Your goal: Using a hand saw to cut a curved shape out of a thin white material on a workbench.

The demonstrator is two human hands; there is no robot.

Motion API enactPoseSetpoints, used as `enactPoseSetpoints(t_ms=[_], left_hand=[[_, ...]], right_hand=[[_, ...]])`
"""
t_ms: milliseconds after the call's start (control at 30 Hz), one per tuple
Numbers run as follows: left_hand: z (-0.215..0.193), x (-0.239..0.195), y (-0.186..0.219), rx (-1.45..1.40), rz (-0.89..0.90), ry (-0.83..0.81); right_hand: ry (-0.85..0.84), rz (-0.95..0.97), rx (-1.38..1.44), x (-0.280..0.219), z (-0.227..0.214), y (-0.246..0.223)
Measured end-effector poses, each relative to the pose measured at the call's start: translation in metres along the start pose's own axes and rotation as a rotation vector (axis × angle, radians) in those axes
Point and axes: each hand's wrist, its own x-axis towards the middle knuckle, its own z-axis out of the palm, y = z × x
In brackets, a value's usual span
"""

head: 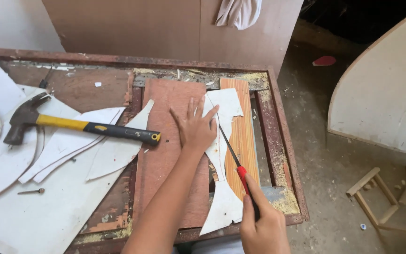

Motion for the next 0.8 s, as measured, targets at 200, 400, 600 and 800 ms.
enactPoseSetpoints(t_ms=[200, 400, 600, 800], left_hand=[[-0.010, -0.001, 0.005, -0.008, 0.004, 0.002], [-0.011, 0.002, 0.002, 0.015, -0.006, -0.029], [-0.007, -0.002, 0.003, 0.004, -0.002, -0.009], [-0.005, 0.000, 0.002, -0.002, 0.011, 0.022]], right_hand=[[-0.080, -0.020, 0.074, 0.024, 0.012, -0.035], [-0.018, 0.033, -0.006, -0.003, -0.013, -0.012], [0.116, -0.003, -0.036, -0.014, -0.008, 0.008], [-0.102, -0.025, 0.055, 0.038, 0.027, -0.028]])
